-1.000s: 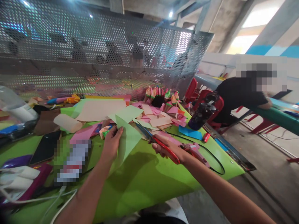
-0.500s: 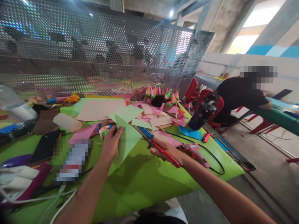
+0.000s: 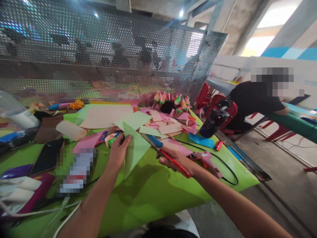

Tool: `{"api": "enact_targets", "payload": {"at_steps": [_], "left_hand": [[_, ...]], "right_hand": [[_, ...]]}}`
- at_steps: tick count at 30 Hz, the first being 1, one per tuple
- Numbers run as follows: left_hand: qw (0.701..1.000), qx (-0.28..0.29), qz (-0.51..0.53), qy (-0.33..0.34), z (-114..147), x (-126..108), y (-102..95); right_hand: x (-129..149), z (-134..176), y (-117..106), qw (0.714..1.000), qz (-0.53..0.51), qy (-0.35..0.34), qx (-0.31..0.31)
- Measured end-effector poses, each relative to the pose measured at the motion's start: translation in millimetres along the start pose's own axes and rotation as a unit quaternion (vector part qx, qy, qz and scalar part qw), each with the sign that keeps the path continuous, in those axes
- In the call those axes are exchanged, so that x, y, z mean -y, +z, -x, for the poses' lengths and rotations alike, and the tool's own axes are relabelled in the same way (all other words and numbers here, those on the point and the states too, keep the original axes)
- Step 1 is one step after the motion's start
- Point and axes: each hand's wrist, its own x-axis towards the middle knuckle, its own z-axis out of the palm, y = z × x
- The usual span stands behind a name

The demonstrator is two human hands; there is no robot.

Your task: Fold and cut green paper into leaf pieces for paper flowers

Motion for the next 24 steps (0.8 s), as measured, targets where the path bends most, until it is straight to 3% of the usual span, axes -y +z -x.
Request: {"api": "enact_targets", "payload": {"at_steps": [24], "left_hand": [[1.0, -0.004, -0.016, -0.019, 2, -5, 0.2]], "right_hand": [[-18, -6, 2, 0.999, -0.004, 0.007, -0.048]]}}
